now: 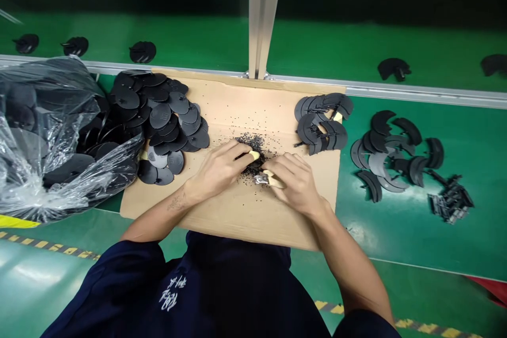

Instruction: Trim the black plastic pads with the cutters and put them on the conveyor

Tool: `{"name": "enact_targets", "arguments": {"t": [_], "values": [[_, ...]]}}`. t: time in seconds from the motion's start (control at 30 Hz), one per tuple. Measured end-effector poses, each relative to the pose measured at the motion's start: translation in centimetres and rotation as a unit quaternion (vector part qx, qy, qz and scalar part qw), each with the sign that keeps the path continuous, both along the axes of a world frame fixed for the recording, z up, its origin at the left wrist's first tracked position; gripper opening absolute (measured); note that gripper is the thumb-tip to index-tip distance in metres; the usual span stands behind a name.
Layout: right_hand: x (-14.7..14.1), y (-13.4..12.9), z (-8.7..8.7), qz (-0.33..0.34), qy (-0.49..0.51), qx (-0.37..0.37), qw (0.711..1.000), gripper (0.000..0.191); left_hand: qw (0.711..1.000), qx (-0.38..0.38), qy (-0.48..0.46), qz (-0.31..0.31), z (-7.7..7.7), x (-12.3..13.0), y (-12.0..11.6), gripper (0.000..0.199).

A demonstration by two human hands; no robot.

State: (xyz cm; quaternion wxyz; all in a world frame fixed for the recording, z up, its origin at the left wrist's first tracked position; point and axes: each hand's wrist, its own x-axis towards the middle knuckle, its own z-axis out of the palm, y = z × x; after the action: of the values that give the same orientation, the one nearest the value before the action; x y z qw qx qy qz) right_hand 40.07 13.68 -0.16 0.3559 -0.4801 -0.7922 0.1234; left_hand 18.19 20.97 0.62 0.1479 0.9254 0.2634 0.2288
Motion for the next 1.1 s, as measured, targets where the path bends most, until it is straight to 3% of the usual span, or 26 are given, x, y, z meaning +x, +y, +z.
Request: {"name": "enact_targets", "arguments": {"t": [0.13,0.37,0.7,1.1], "values": [[1.0,0.2,0.7,-0.001,0.137,-0.091,0.986,0.009,0.991,-0.091,-0.098,-0.016,-0.3,-0.3,0.3,0.025],[1.4,0.6,-0.4,-0.049,-0.025,-0.008,0.998,0.021,0.956,-0.213,-0.197,-0.047,0.1,0.0,0.2,0.021],[1.3,0.4,-0.3,-0.035,0.002,-0.006,0.999,0.019,0.948,-0.23,-0.217,-0.041,0.0,0.1,0.0,0.02],[1.0,0.2,-0.4,-0.068,-0.084,0.031,0.994,0.023,0.948,-0.222,-0.222,-0.056,0.1,0.1,0.0,0.03]]}}
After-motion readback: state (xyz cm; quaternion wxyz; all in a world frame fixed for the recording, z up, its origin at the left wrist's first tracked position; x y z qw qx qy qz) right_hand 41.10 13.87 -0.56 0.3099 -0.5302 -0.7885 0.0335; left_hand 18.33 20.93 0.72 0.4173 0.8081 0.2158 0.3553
